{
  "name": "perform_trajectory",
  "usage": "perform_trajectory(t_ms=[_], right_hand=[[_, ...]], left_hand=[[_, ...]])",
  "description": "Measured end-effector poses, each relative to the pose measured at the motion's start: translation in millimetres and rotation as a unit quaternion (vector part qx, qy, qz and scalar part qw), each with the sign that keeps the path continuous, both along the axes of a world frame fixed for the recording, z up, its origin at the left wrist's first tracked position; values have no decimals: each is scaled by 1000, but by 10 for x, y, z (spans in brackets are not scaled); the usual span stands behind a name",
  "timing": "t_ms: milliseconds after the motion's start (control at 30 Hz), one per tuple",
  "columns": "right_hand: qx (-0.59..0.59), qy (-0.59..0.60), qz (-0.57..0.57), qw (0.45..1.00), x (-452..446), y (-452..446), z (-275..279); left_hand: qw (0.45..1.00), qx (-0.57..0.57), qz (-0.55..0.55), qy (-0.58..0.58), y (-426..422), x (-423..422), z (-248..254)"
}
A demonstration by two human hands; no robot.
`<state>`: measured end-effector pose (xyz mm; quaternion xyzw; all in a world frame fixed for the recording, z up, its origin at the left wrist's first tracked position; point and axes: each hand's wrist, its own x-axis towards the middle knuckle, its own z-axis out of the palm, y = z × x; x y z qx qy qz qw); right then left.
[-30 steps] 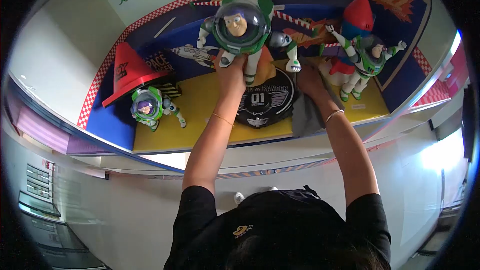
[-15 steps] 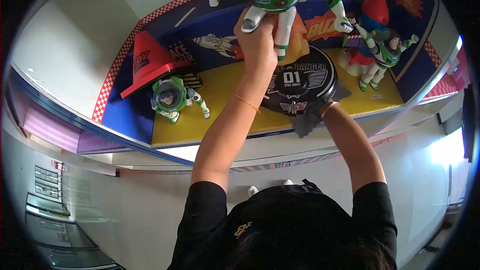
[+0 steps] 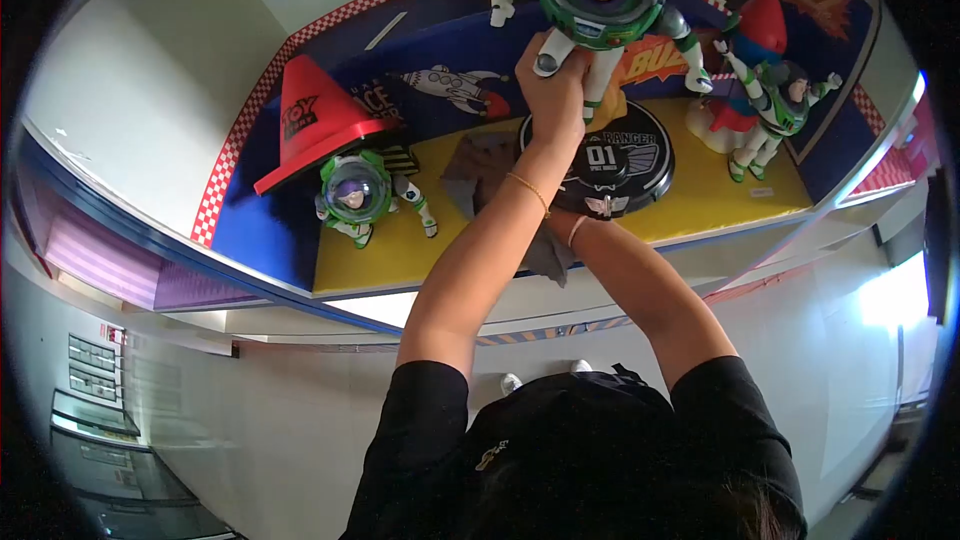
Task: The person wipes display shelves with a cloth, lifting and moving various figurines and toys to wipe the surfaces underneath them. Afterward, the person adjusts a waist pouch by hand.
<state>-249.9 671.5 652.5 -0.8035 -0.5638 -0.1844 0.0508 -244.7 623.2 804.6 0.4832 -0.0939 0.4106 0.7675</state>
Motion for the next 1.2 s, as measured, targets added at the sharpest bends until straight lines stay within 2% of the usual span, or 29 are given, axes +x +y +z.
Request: perform_trajectory(t_ms=[167,400,433,500,533,633,867,1000,1200], right_hand=[[30,35,33,998,-158,19,-113],[92,87,101,987,-561,-410,-521],[93,87,101,987,-618,-461,-408],[64,205,109,971,-743,-576,-177],[65,206,109,970,-809,-614,-96],[70,154,89,981,-1039,-682,79],[104,87,88,987,-1136,-627,-22],[189,-13,79,979,-1264,-645,-15],[199,29,67,977,-1456,-667,-88]], left_hand=[[1000,15,-12,3,79,85,-78],[1000,20,8,5,14,166,-189],[1000,23,9,9,34,183,-220],[999,29,10,20,69,226,-289],[999,30,9,21,76,240,-297],[999,31,13,33,104,257,-343],[999,23,10,36,110,234,-406],[998,53,10,30,130,215,-460],[995,90,31,26,168,147,-497]])
